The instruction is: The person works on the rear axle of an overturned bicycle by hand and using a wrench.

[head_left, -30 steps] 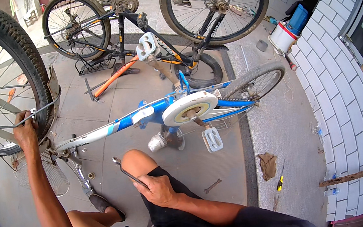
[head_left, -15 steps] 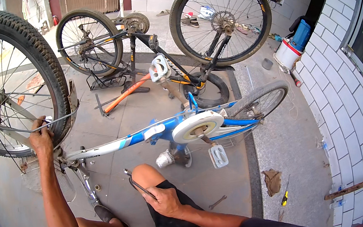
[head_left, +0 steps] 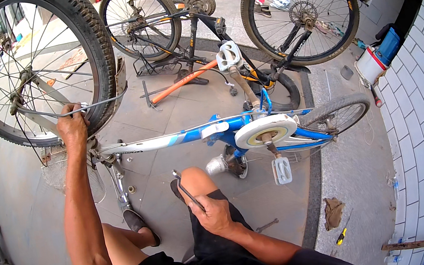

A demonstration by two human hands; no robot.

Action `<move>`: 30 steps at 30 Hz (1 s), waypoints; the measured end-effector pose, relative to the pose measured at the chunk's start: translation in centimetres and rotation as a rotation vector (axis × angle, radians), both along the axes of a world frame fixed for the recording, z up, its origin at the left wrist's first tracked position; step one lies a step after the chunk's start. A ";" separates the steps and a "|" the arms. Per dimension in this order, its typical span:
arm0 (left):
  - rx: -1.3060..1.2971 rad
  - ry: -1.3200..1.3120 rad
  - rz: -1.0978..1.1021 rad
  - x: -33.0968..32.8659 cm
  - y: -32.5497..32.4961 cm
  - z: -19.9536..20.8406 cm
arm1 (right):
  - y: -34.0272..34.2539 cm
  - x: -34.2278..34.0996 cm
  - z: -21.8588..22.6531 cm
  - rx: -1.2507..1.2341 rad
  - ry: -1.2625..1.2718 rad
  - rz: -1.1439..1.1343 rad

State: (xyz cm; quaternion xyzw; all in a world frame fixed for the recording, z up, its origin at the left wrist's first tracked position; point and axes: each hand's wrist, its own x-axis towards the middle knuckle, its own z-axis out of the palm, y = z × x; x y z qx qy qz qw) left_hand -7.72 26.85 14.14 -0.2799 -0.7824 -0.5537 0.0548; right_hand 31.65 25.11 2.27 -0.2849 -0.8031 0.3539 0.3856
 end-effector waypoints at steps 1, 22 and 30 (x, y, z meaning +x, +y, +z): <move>-0.033 -0.016 0.038 0.1 0.3 0.2 | 0.1 0.0 0.0 -0.005 0.001 -0.005; -0.017 -0.084 0.026 0.7 0.4 0.7 | 0.4 -0.1 0.9 -0.012 -0.017 -0.018; 0.123 -0.049 -0.136 0.7 -0.4 -0.1 | 0.4 -0.2 0.5 -0.009 0.010 0.001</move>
